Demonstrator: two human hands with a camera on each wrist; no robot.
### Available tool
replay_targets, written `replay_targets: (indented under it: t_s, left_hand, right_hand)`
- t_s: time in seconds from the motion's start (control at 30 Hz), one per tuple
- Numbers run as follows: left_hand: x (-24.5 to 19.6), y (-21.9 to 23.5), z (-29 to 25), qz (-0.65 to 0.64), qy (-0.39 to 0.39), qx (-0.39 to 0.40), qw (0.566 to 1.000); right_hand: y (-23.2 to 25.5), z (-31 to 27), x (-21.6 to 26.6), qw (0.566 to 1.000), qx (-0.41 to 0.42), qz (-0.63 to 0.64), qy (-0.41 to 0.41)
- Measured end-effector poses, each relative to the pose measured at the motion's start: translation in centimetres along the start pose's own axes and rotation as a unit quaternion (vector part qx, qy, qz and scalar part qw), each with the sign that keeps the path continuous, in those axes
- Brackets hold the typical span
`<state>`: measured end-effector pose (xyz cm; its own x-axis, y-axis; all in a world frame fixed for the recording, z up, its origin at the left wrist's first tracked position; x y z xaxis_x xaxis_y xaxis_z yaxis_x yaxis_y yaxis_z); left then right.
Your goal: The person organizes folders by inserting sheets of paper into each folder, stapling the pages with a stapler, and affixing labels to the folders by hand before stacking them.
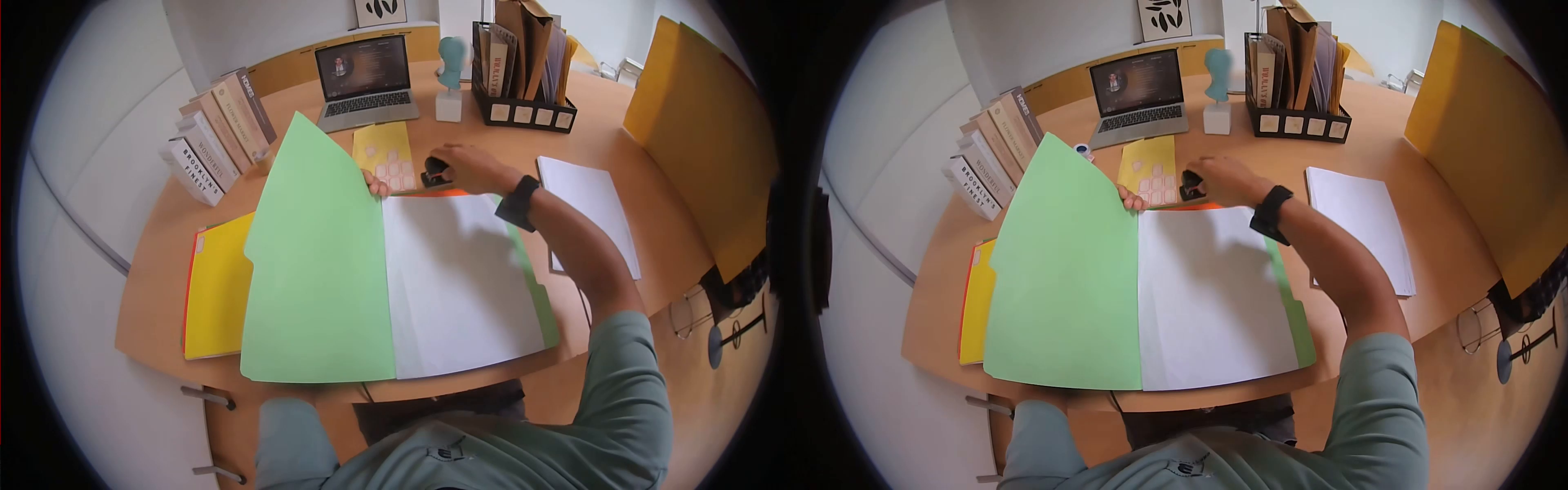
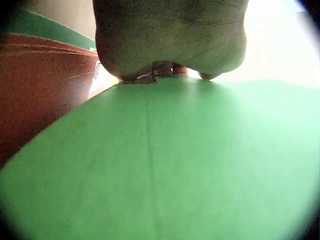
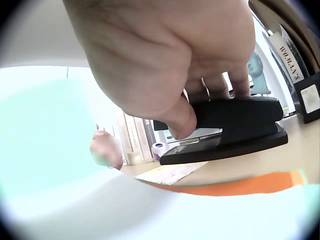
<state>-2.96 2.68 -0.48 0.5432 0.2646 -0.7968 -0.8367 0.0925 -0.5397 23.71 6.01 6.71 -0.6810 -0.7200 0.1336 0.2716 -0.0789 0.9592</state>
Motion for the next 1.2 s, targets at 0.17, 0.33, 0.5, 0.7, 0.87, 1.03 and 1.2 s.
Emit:
replay_targets:
  t_s: [0.17,0.33,0.5,0.7,0.87,1.03,1.2]
  left_hand:
    - [0.0,-0.1,-0.4,0.007,0.004,0.005,1.0]
    - [-0.4,-0.3,-0.8,0.011,0.005,0.006,1.0]
    - [-0.7,-0.8,-1.0,0.018,0.007,0.008,1.0]
    - [-0.4,-0.6,-0.7,0.027,0.002,0.009,1.0]
    - [-0.7,-0.8,-0.7,0.036,0.0,0.005,0.999]
    - [-0.9,-1.0,-0.4,0.051,0.003,-0.001,0.999]
    - [-0.7,-0.7,-0.2,0.068,0.008,-0.007,0.998]
  right_hand:
    - [-0.6,-0.1,1.3,1.0,0.023,-0.005,0.002]
    - [0.3,-0.6,2.0,0.999,0.05,-0.004,0.02]
    - [0.3,-1.0,2.4,0.996,0.079,-0.002,0.03]
    - [0.0,-0.9,2.3,0.997,0.065,-0.004,0.03]
    - [-1.1,-1.2,2.3,0.999,0.03,-0.015,0.036]
    - [-2.8,-1.5,1.4,0.996,-0.055,-0.02,0.074]
    - [-3.0,-1.9,2.0,0.998,-0.02,-0.045,0.044]
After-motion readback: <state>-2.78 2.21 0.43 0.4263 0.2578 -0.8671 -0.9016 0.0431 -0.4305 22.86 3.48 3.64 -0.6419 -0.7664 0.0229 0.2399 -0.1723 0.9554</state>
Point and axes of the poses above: each hand's wrist, its own z-axis towards the middle knuckle, its own y-axis out of the back of the hand, x = y × z, the point moved 2 cm from there along z, towards the middle knuckle, and after that the axes turned 4 degrees about -z, right-handed, at the moved point
